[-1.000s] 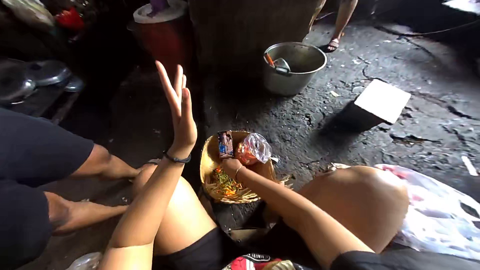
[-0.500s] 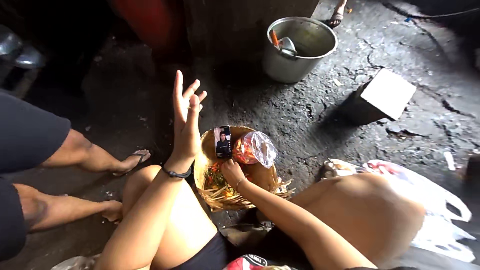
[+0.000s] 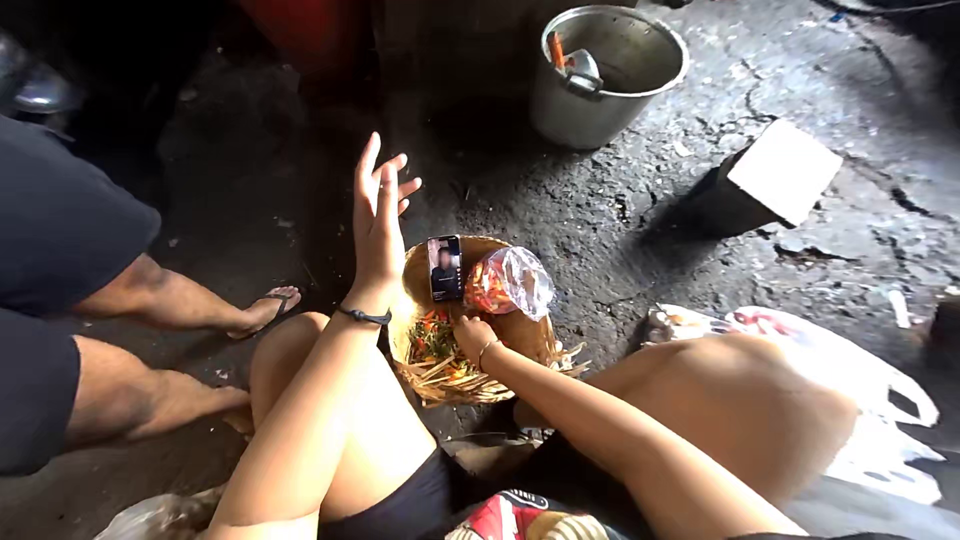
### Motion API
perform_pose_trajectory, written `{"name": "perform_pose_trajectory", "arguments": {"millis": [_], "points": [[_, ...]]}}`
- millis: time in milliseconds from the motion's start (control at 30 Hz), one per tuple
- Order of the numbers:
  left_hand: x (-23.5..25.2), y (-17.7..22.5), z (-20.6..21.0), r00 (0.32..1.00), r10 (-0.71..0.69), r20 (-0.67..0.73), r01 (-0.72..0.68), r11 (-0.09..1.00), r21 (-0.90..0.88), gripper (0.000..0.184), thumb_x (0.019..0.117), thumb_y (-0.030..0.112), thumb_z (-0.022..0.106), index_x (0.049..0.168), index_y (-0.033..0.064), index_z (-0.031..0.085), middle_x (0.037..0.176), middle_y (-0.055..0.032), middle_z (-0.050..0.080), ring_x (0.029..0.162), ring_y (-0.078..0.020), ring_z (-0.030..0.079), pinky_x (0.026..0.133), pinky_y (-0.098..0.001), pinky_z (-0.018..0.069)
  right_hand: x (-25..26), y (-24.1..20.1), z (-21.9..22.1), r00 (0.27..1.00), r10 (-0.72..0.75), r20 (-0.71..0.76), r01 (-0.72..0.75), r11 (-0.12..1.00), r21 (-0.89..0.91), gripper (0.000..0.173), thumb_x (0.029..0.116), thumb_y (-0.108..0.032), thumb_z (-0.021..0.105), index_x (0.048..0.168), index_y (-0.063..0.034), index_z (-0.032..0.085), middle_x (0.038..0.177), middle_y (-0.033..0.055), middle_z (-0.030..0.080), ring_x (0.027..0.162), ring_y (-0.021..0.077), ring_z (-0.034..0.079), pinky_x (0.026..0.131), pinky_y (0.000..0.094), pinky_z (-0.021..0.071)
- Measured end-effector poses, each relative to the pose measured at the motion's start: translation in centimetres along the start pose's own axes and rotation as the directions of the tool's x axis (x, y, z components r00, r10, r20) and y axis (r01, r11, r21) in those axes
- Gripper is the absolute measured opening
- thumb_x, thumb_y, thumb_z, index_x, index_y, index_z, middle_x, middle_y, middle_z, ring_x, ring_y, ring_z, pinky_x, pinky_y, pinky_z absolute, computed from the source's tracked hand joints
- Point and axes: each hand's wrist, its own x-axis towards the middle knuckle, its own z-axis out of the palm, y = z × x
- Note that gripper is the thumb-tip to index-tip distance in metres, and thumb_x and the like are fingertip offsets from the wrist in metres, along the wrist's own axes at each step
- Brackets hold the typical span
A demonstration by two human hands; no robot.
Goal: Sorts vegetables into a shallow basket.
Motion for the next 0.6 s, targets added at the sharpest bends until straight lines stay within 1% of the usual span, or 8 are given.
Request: {"name": "perform_pose_trajectory", "arguments": {"millis": [167, 233, 300, 367, 467, 500, 533, 600], "points": [[0.2, -1.7, 0.0, 0.966, -0.259, 0.014, 0.258, 0.965, 0.055, 0.041, 0.1121, 0.031, 0.04, 0.139, 0.0066, 0.059, 0.133, -0.0088, 0.066, 0.119, -0.0181, 0.064, 0.097, -0.0376, 0.0532, -2.8, 1.7, -2.2, 0.974, -0.207, -0.095, 0.212, 0.976, 0.053, 0.034, 0.0984, 0.005, 0.05, 0.13, 0.0052, 0.062, 0.143, 0.0289, 0.052, 0.123, 0.0474, 0.059, 0.102, 0.0625, 0.0495], [-0.5, -2.3, 0.5, 0.957, -0.278, 0.087, 0.268, 0.957, 0.116, 0.037, 0.1117, 0.027, 0.042, 0.133, 0.0051, 0.063, 0.128, -0.0082, 0.068, 0.116, -0.0168, 0.065, 0.097, -0.037, 0.0538, -4.9, 3.1, -3.2, 0.954, -0.262, -0.148, 0.282, 0.951, 0.13, 0.033, 0.1019, -0.002, 0.049, 0.131, 0.0017, 0.064, 0.141, 0.0265, 0.055, 0.127, 0.0415, 0.058, 0.109, 0.0559, 0.0464], [-2.2, -2.4, 0.9, 0.934, -0.308, 0.181, 0.261, 0.934, 0.244, 0.038, 0.1125, 0.026, 0.038, 0.136, 0.0045, 0.06, 0.129, -0.011, 0.066, 0.112, -0.0183, 0.066, 0.096, -0.0384, 0.0532, -7.7, 4.0, -4.8, 0.922, -0.31, -0.232, 0.365, 0.895, 0.255, 0.03, 0.103, -0.009, 0.052, 0.128, 0.0026, 0.066, 0.136, 0.0264, 0.059, 0.127, 0.0367, 0.058, 0.111, 0.0486, 0.0443], [-4.5, -3.4, 1.2, 0.876, -0.378, 0.299, 0.249, 0.886, 0.391, 0.036, 0.1119, 0.025, 0.041, 0.136, 0.0048, 0.059, 0.127, -0.0145, 0.067, 0.108, -0.0229, 0.066, 0.093, -0.0425, 0.0539, -10.2, 4.4, -6.3, 0.894, -0.279, -0.349, 0.423, 0.78, 0.461, 0.03, 0.1022, -0.011, 0.057, 0.125, 0.0053, 0.067, 0.13, 0.0254, 0.062, 0.12, 0.0306, 0.061, 0.107, 0.0416, 0.0478], [-7.1, -4.0, 2.3, 0.64, -0.625, 0.447, 0.331, 0.75, 0.573, 0.038, 0.1105, 0.022, 0.048, 0.141, 0.0013, 0.058, 0.137, -0.0173, 0.063, 0.125, -0.0242, 0.062, 0.109, -0.0429, 0.0478, -11.8, 4.7, -6.4, 0.874, -0.099, -0.476, 0.467, 0.447, 0.763, 0.025, 0.1032, -0.014, 0.06, 0.119, 0.0044, 0.066, 0.108, 0.0131, 0.069, 0.09, 0.0126, 0.068, 0.085, 0.0293, 0.0579], [-7.9, -3.8, 2.7, 0.597, -0.663, 0.452, 0.362, 0.726, 0.585, 0.04, 0.11, 0.023, 0.05, 0.142, 0.0007, 0.057, 0.138, -0.0174, 0.063, 0.126, -0.0225, 0.062, 0.11, -0.0404, 0.0467, -11.7, 4.9, -6.0, 0.864, -0.049, -0.501, 0.487, 0.329, 0.809, 0.022, 0.1028, -0.013, 0.061, 0.116, 0.0034, 0.066, 0.102, 0.0101, 0.07, 0.085, 0.0105, 0.069, 0.081, 0.0279, 0.0589], [-8.7, -3.8, 3.0, 0.605, -0.666, 0.436, 0.388, 0.725, 0.568, 0.039, 0.1088, 0.023, 0.053, 0.14, 0.0001, 0.058, 0.134, -0.0169, 0.065, 0.122, -0.02, 0.063, 0.108, -0.0377, 0.0481, -11.5, 4.9, -5.4, 0.854, -0.012, -0.521, 0.508, 0.239, 0.827, 0.019, 0.1024, -0.012, 0.061, 0.113, 0.0023, 0.066, 0.097, 0.0082, 0.07, 0.083, 0.01, 0.069, 0.079, 0.0276, 0.06], [-10.6, -4.8, 3.0, 0.696, -0.625, 0.354, 0.417, 0.753, 0.509, 0.028, 0.1038, 0.017, 0.061, 0.124, -0.0018, 0.067, 0.116, -0.0127, 0.072, 0.106, -0.0125, 0.069, 0.098, -0.0311, 0.054, -11.2, 4.9, -4.2, 0.831, 0.025, -0.556, 0.545, 0.167, 0.822, 0.016, 0.1011, -0.011, 0.063, 0.11, 0.0009, 0.067, 0.093, 0.0065, 0.072, 0.081, 0.0104, 0.07, 0.077, 0.0277, 0.0608]]}}
